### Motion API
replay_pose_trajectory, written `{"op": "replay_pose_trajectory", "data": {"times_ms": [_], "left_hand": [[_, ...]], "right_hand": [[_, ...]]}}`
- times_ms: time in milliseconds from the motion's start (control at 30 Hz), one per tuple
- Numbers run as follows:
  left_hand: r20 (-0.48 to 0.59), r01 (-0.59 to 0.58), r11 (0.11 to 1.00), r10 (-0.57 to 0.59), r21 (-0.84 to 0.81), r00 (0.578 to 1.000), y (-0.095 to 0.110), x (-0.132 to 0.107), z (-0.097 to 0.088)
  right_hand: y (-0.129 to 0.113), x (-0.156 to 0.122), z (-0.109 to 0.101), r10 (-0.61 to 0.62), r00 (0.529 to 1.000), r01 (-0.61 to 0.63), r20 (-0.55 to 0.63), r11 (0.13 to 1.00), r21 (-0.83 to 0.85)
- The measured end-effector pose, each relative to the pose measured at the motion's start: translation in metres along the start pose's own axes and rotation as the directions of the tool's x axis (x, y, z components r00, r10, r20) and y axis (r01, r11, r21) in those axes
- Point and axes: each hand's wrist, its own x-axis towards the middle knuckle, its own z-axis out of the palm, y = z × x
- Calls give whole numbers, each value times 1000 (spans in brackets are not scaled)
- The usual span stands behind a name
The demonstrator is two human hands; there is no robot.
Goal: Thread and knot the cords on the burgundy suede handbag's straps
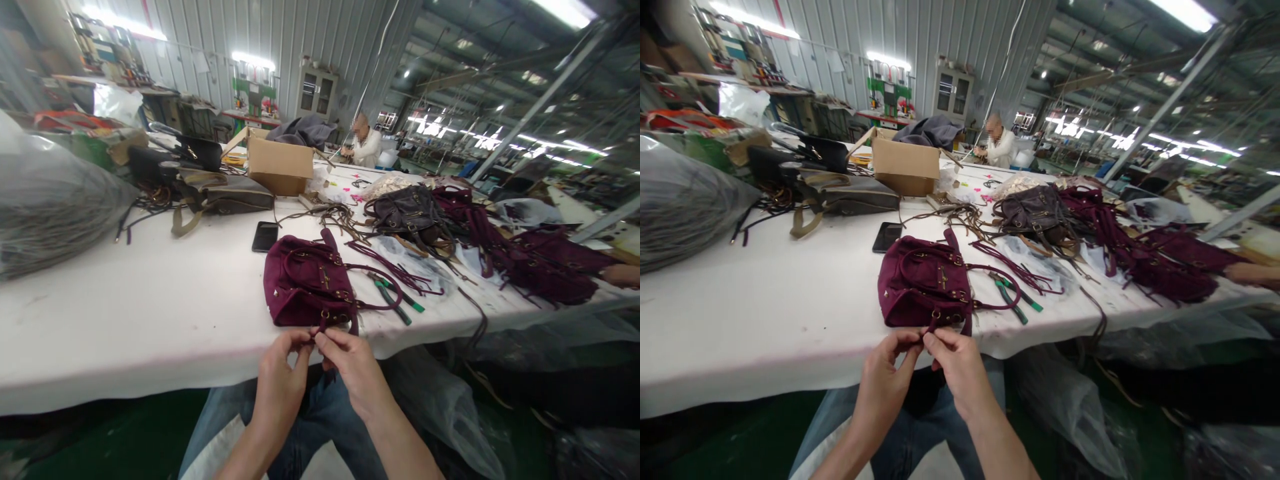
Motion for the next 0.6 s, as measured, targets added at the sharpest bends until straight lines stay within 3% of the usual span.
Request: {"op": "replay_pose_trajectory", "data": {"times_ms": [100,233,400,500,600], "left_hand": [[-37,-28,997,31,65,999,3,4,-6],[-9,-187,960,194,209,981,9,11,-12],[-4,-214,953,220,213,976,13,13,-13],[-26,-119,978,125,170,992,14,8,-14],[78,120,992,-122,38,989,14,2,-14]], "right_hand": [[0,0,-1,-8,1000,7,-16,998,-60],[-4,1,-7,10,1000,-9,11,994,-108],[-11,-2,-16,124,984,-126,130,992,11],[-11,-3,-18,145,970,-163,194,983,82],[-10,-4,-19,144,963,-173,226,979,111]]}}
